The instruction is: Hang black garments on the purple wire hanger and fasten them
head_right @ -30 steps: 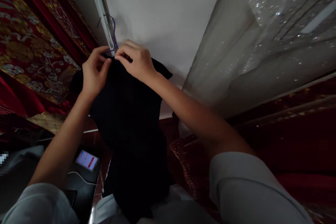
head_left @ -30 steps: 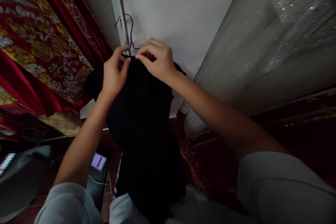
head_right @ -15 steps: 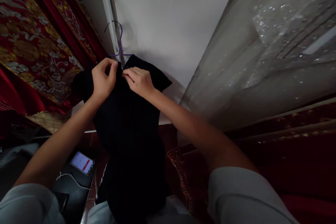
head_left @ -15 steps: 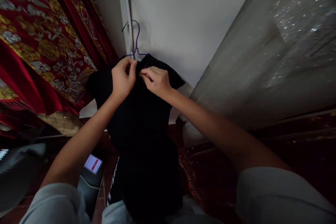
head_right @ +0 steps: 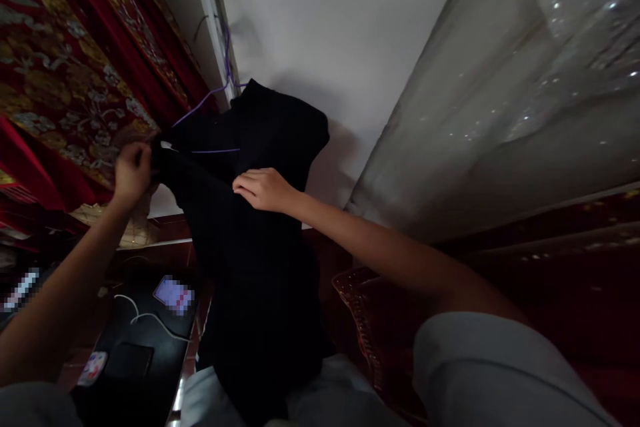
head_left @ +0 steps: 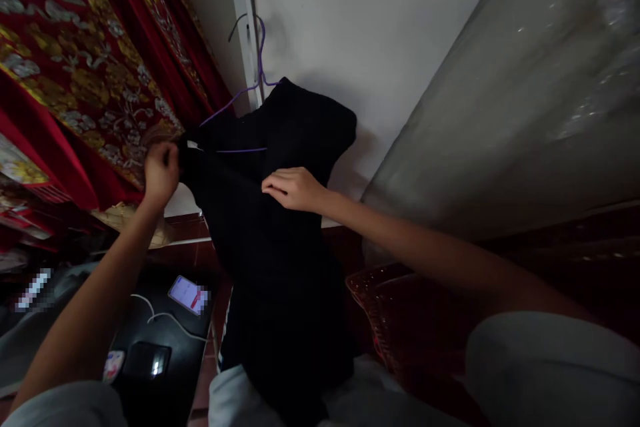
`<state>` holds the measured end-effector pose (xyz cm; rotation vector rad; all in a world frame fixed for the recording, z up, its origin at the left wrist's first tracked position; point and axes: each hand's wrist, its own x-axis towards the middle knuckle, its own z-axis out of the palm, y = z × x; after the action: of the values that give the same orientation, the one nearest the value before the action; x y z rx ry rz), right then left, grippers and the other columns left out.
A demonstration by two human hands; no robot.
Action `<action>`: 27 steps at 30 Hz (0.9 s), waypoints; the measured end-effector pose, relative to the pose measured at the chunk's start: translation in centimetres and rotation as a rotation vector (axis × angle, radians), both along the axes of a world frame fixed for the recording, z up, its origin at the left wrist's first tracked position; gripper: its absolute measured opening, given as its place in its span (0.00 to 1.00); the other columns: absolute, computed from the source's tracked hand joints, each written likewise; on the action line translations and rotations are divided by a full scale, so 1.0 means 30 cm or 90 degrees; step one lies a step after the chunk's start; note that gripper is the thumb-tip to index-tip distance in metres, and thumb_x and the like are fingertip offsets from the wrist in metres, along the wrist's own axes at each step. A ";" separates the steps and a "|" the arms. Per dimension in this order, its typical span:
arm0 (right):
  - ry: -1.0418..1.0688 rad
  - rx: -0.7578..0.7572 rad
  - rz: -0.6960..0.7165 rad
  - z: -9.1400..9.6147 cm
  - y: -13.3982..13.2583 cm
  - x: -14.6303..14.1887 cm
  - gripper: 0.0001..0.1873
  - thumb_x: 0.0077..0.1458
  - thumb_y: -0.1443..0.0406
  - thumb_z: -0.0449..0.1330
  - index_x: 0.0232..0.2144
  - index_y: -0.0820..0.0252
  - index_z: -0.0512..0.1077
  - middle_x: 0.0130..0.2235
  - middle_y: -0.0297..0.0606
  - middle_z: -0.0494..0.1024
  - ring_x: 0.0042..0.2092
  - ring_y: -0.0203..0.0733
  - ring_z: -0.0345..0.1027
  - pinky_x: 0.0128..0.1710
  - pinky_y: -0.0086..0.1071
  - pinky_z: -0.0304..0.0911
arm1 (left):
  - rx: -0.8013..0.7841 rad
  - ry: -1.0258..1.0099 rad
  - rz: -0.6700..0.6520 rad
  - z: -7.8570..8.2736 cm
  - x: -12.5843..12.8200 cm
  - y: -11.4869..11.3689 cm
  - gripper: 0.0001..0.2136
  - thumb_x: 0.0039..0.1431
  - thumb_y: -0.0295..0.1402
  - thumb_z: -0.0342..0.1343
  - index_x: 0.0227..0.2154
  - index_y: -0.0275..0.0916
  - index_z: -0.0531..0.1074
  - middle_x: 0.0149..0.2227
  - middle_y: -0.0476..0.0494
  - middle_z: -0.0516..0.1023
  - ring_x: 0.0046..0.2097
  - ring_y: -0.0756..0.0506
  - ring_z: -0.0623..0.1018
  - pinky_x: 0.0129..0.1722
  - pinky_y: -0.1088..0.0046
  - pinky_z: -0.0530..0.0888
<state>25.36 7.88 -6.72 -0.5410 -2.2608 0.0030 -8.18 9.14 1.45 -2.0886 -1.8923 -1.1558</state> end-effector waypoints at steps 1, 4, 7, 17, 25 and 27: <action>-0.017 -0.001 0.009 0.000 -0.011 -0.008 0.13 0.70 0.63 0.54 0.37 0.60 0.76 0.36 0.38 0.83 0.38 0.40 0.77 0.40 0.33 0.67 | -0.046 0.089 0.003 -0.008 0.010 -0.021 0.08 0.70 0.29 0.49 0.38 0.36 0.73 0.42 0.40 0.80 0.47 0.43 0.78 0.51 0.68 0.73; -0.039 -0.022 0.027 0.008 -0.042 -0.014 0.11 0.69 0.65 0.54 0.36 0.60 0.75 0.35 0.37 0.82 0.36 0.39 0.76 0.38 0.33 0.65 | -0.241 0.298 0.006 -0.009 0.068 -0.059 0.12 0.70 0.32 0.46 0.44 0.38 0.76 0.39 0.36 0.82 0.42 0.39 0.81 0.44 0.67 0.73; -0.039 -0.049 0.032 0.040 -0.062 0.012 0.10 0.68 0.66 0.55 0.36 0.60 0.74 0.34 0.37 0.82 0.35 0.38 0.75 0.38 0.32 0.63 | -0.318 0.414 0.026 0.020 0.119 -0.065 0.17 0.70 0.31 0.43 0.48 0.37 0.76 0.42 0.30 0.83 0.43 0.36 0.82 0.41 0.65 0.72; -0.128 -0.451 -0.115 0.124 -0.045 0.129 0.03 0.61 0.68 0.63 0.35 0.61 0.76 0.26 0.30 0.75 0.28 0.32 0.66 0.34 0.29 0.58 | -0.703 0.292 -0.344 0.049 0.089 0.044 0.07 0.52 0.34 0.53 0.26 0.38 0.74 0.30 0.45 0.79 0.35 0.46 0.77 0.38 0.75 0.72; -0.171 -0.573 -0.047 0.184 -0.039 0.187 0.04 0.56 0.67 0.64 0.30 0.63 0.77 0.25 0.33 0.74 0.26 0.32 0.64 0.29 0.29 0.57 | -0.822 -0.076 -0.335 -0.040 0.129 0.065 0.10 0.45 0.39 0.63 0.28 0.37 0.78 0.36 0.41 0.82 0.42 0.40 0.80 0.45 0.68 0.77; -0.155 -0.598 -0.044 0.220 -0.031 0.203 0.04 0.54 0.66 0.65 0.29 0.63 0.77 0.25 0.33 0.74 0.27 0.33 0.66 0.30 0.29 0.58 | -0.858 -0.152 -0.374 -0.064 0.176 0.055 0.10 0.45 0.37 0.65 0.30 0.37 0.80 0.37 0.40 0.83 0.43 0.40 0.81 0.48 0.64 0.77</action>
<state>31.45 6.94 -0.13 -1.1433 -2.3779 1.0495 -2.90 10.79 -0.48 -3.4078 -2.6464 0.0760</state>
